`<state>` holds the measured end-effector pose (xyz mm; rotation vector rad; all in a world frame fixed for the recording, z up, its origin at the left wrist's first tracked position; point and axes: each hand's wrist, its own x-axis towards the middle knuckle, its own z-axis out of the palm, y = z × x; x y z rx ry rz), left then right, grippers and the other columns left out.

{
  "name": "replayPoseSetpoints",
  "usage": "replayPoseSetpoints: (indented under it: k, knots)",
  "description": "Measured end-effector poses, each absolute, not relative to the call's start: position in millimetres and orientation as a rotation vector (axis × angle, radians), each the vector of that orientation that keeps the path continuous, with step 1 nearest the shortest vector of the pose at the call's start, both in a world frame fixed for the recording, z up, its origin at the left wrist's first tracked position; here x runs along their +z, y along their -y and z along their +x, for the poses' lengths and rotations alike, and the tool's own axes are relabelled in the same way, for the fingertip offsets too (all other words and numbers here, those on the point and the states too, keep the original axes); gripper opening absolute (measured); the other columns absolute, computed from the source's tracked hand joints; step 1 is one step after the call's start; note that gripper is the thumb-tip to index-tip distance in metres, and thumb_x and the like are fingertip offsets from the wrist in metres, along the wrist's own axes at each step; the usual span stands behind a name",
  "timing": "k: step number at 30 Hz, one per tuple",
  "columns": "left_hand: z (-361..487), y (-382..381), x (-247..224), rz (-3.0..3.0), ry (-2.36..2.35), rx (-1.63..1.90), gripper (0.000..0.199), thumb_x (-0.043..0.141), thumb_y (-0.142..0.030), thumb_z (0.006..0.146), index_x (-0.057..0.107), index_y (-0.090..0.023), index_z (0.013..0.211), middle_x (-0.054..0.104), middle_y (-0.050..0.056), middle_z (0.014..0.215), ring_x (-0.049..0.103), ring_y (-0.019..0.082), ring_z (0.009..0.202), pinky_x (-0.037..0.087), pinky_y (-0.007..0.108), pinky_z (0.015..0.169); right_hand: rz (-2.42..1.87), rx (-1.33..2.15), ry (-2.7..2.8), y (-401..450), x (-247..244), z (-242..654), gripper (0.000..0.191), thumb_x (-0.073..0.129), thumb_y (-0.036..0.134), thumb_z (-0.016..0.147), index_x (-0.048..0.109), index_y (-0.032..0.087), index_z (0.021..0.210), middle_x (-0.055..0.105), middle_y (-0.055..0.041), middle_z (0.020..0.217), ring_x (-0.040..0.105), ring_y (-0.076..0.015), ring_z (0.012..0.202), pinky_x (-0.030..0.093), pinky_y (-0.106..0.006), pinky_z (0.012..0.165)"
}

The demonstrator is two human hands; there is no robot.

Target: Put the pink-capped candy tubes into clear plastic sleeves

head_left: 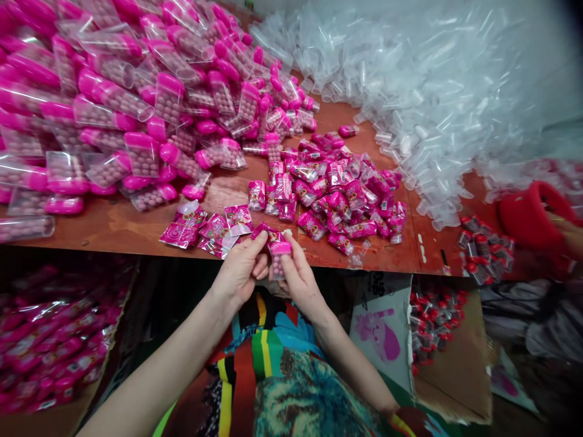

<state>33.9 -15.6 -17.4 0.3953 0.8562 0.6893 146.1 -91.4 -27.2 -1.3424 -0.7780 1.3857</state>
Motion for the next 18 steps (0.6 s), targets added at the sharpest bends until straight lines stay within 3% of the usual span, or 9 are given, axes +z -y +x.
replayPoseSetpoints:
  k: [6,13,18]
  knots:
    - [32.8,15.7,-12.0,0.423,-0.831,0.656,0.029,0.077,-0.028,0.075,0.051,-0.017,0.077,0.039,-0.013,0.041,0.023,0.000,0.028,0.020,0.013,0.030,-1.344,1.338,0.830,91.6,-33.5,149.3,0.059,0.047,0.041,0.097,0.024,0.028,0.150,0.060,-0.0034,0.091,0.059,-0.0146,0.075,0.053,-0.029,0.070]
    - [35.1,17.1,-13.1,0.378,-0.858,0.673,0.035,0.081,-0.027,0.070,0.049,-0.018,0.079,0.045,-0.013,0.047,0.025,-0.001,0.027,0.019,0.012,0.028,-1.718,1.022,1.455,88.6,-26.9,157.8,0.065,0.050,0.038,0.094,0.026,0.019,0.151,0.064,-0.0116,0.095,0.064,-0.0240,0.077,0.052,-0.042,0.075]
    - [35.7,22.4,-16.0,0.397,-0.822,0.604,0.031,0.079,-0.033,0.073,0.054,-0.016,0.077,0.047,-0.010,0.044,0.024,-0.001,0.027,0.020,0.012,0.028,-1.453,1.327,1.069,83.9,-32.4,155.3,0.062,0.049,0.040,0.095,0.023,0.026,0.150,0.057,0.0000,0.076,0.056,-0.0145,0.061,0.049,-0.028,0.059]
